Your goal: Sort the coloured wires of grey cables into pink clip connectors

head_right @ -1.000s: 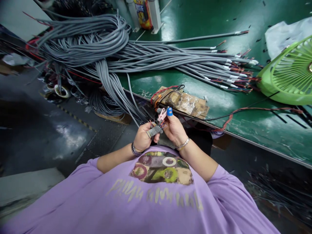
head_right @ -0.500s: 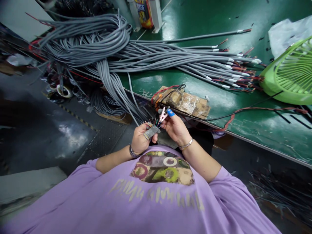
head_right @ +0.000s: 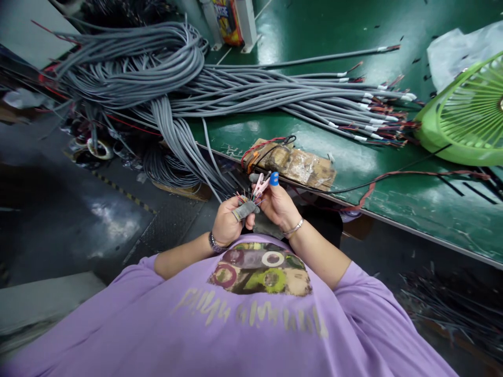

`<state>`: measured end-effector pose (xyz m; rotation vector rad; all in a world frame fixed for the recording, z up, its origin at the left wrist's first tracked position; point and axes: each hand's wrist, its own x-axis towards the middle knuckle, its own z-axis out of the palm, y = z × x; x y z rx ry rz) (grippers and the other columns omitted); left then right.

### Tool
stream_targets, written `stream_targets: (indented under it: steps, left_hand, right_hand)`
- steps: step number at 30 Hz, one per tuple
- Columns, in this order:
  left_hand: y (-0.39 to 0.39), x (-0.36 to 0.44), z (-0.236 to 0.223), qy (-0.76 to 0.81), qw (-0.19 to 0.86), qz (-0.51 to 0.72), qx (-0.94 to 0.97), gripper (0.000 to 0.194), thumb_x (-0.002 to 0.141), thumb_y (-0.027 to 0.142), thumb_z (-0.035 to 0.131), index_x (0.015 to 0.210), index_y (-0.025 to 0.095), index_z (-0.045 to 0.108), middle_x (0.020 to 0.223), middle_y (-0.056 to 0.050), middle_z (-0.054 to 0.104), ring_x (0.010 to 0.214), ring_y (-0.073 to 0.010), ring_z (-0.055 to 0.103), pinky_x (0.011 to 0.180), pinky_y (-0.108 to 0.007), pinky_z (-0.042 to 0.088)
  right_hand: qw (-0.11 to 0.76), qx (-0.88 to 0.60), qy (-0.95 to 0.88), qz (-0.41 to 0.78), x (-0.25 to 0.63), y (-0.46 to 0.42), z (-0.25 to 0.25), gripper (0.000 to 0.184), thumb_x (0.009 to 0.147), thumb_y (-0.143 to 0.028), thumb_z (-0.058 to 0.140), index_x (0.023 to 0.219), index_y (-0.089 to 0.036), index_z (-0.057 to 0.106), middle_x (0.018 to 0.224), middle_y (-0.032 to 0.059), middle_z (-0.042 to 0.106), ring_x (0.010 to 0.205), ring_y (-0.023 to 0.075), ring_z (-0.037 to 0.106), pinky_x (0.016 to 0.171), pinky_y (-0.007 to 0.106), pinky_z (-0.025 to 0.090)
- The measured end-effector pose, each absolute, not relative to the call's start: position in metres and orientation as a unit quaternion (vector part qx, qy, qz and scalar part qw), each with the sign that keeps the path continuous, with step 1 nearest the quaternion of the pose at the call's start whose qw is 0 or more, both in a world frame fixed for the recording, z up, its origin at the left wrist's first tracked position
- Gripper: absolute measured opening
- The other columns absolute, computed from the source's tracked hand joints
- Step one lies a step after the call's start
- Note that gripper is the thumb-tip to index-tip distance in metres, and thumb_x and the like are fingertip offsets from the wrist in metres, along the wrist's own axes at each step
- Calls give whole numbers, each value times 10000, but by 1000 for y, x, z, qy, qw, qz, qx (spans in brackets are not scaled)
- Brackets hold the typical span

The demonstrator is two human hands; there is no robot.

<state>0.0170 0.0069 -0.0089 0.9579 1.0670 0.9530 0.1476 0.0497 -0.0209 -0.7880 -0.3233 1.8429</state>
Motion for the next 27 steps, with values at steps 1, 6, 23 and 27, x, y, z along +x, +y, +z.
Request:
stream_targets:
  steps: [1, 6, 23, 27]
  left_hand:
    - [7, 17, -10, 471, 652, 418, 422, 368, 737, 504, 724, 715, 158, 602, 499, 29, 596, 376, -75, 483, 403, -204, 386]
    - [8, 18, -12, 474, 650, 416, 424, 361, 737, 485, 734, 695, 158, 585, 492, 30, 590, 376, -76, 483, 400, -202, 379]
    - [-2, 11, -11, 466, 618, 464, 431, 389, 753, 532, 728, 732, 164, 603, 523, 26, 616, 402, -85, 521, 406, -204, 429]
    - [2, 14, -13, 448, 623, 476, 429, 344, 775, 488, 724, 750, 165, 607, 525, 32, 617, 401, -82, 520, 401, -201, 428]
  right_hand:
    - [533, -333, -129, 767, 147, 50, -20, 495, 702, -685, 717, 762, -196, 680, 665, -1, 674, 526, 107, 538, 528, 247, 460]
    - [552, -338, -121, 753, 146, 50, -20, 481, 694, -673, 733, 739, -200, 658, 654, -6, 676, 519, 99, 532, 525, 238, 451]
    - [541, -316, -174, 760, 155, 41, -23, 356, 784, -546, 720, 838, -194, 720, 751, -1, 695, 587, 95, 535, 564, 237, 439]
    - [564, -332, -196, 731, 152, 42, -29, 460, 767, -653, 678, 795, -195, 716, 737, 15, 697, 584, 106, 549, 562, 251, 443]
